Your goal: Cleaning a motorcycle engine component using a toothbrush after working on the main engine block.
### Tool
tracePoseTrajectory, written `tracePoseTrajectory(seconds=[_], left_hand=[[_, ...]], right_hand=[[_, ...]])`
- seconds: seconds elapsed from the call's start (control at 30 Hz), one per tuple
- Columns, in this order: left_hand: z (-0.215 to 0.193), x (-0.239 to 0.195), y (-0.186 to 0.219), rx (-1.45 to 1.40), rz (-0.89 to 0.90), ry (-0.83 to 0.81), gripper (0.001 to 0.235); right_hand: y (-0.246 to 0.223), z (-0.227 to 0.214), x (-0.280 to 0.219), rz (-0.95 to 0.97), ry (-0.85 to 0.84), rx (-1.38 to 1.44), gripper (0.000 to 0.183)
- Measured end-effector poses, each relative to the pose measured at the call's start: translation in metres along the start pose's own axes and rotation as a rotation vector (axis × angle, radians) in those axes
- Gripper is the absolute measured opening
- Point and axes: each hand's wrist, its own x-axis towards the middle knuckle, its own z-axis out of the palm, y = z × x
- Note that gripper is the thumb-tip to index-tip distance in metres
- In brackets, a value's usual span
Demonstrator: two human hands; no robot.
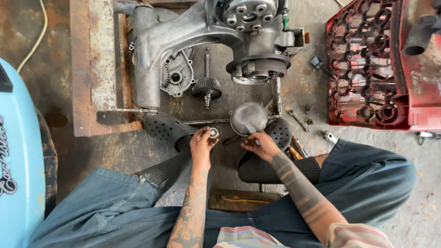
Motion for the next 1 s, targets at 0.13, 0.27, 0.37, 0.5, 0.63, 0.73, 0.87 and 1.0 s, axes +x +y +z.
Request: tracePoseTrajectory(seconds=[0.13, 0.27, 0.37, 0.5, 0.63, 0.73, 0.87, 1.0], left_hand=[[-0.012, 0.004, 0.003, 0.041, 0.039, 0.104, 0.017], [-0.011, 0.01, 0.002, -0.018, 0.028, 0.108, 0.012], [-0.006, 0.008, -0.002, -0.132, -0.021, 0.063, 0.014], [-0.002, -0.007, 0.003, 0.012, 0.013, -0.037, 0.014], [0.024, -0.035, 0.014, -0.044, -0.107, -0.151, 0.015], [0.038, -0.053, 0.015, -0.025, -0.108, -0.22, 0.016], [0.014, -0.04, -0.011, 0.439, -0.015, -0.216, 0.021], [-0.031, 0.012, -0.083, 1.197, 0.07, -0.358, 0.027]], right_hand=[[-0.017, -0.027, -0.033, -1.093, -0.168, -1.44, 0.071], [-0.027, -0.022, -0.098, -1.29, -0.103, -1.769, 0.037], [-0.018, -0.04, -0.107, -1.397, -0.173, -1.821, 0.045], [-0.007, -0.018, -0.122, -1.453, -0.098, -1.502, 0.034], [0.007, 0.0, -0.12, -1.298, -0.1, -1.079, 0.035], [-0.004, -0.002, -0.102, -1.101, -0.109, -0.908, 0.034], [-0.05, -0.013, -0.108, -1.134, -0.003, -0.956, 0.039], [-0.091, -0.031, -0.116, -1.167, 0.141, -1.249, 0.033]])
